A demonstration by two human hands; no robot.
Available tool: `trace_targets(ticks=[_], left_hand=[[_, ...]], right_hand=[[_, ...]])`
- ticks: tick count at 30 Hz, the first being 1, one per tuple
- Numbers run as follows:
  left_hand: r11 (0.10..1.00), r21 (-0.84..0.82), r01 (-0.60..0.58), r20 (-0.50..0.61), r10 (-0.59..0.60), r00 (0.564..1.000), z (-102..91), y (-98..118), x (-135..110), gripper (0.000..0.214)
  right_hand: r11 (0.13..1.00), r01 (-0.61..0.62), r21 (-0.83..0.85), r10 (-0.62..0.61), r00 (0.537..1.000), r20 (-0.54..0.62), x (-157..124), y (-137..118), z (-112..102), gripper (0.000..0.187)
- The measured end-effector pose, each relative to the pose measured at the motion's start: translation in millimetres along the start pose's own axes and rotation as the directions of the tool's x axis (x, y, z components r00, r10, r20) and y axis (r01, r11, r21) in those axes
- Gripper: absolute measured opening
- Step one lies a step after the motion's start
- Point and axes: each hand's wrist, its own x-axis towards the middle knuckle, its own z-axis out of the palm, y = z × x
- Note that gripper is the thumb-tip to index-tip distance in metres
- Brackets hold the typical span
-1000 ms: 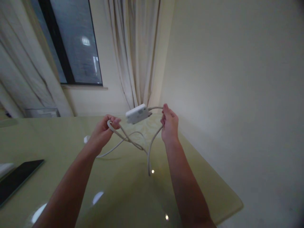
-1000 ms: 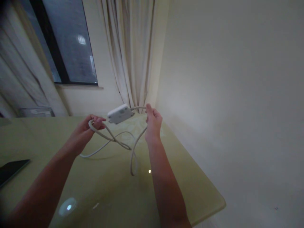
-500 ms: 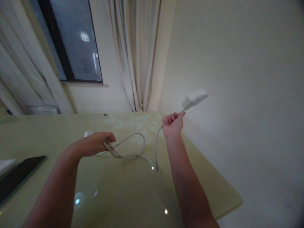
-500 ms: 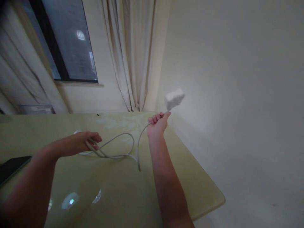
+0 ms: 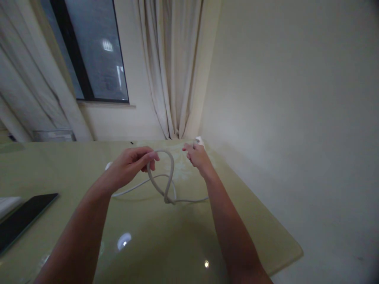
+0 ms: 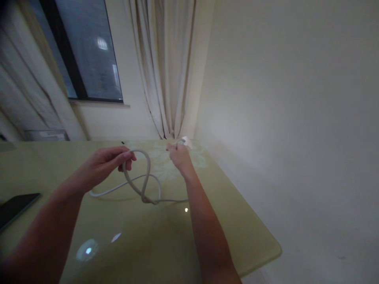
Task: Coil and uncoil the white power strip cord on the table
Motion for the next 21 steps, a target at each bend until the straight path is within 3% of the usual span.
trace_targets(ticks=[1, 3, 5, 10, 15, 21], left_hand=[[0.999, 0.020, -0.038, -0.021, 0.038, 0.999, 1.5, 2.0, 0.3, 0.042], [0.995, 0.041, -0.093, -0.063, 0.096, 0.993, 4.9, 4.7, 0.8, 0.041], [0.992, 0.032, -0.123, -0.070, 0.125, 0.990, 8.0, 6.1, 1.2, 0.038], [0.987, -0.015, -0.157, -0.036, 0.156, 0.987, 11.7, 8.8, -0.1, 0.036], [0.986, -0.012, -0.165, -0.029, 0.164, 0.986, 12.1, 10.3, -2.2, 0.039], [0.985, -0.019, -0.171, -0.014, 0.171, 0.985, 12.2, 16.2, -2.3, 0.040]], right_hand=[[0.974, 0.087, -0.207, -0.095, 0.995, -0.032, -0.3, 3.2, 4.6, 0.028], [0.834, 0.214, -0.509, -0.248, 0.969, 0.001, -1.2, 8.8, 12.4, 0.028], [0.729, 0.277, -0.626, -0.300, 0.951, 0.072, -1.9, 12.5, 17.9, 0.027], [0.710, 0.304, -0.635, -0.338, 0.938, 0.073, -3.4, 16.1, 26.0, 0.040], [0.675, 0.268, -0.688, -0.262, 0.958, 0.116, -5.7, 28.6, 42.4, 0.044], [0.792, 0.327, -0.516, -0.238, 0.943, 0.232, -4.5, 58.1, 72.5, 0.034]])
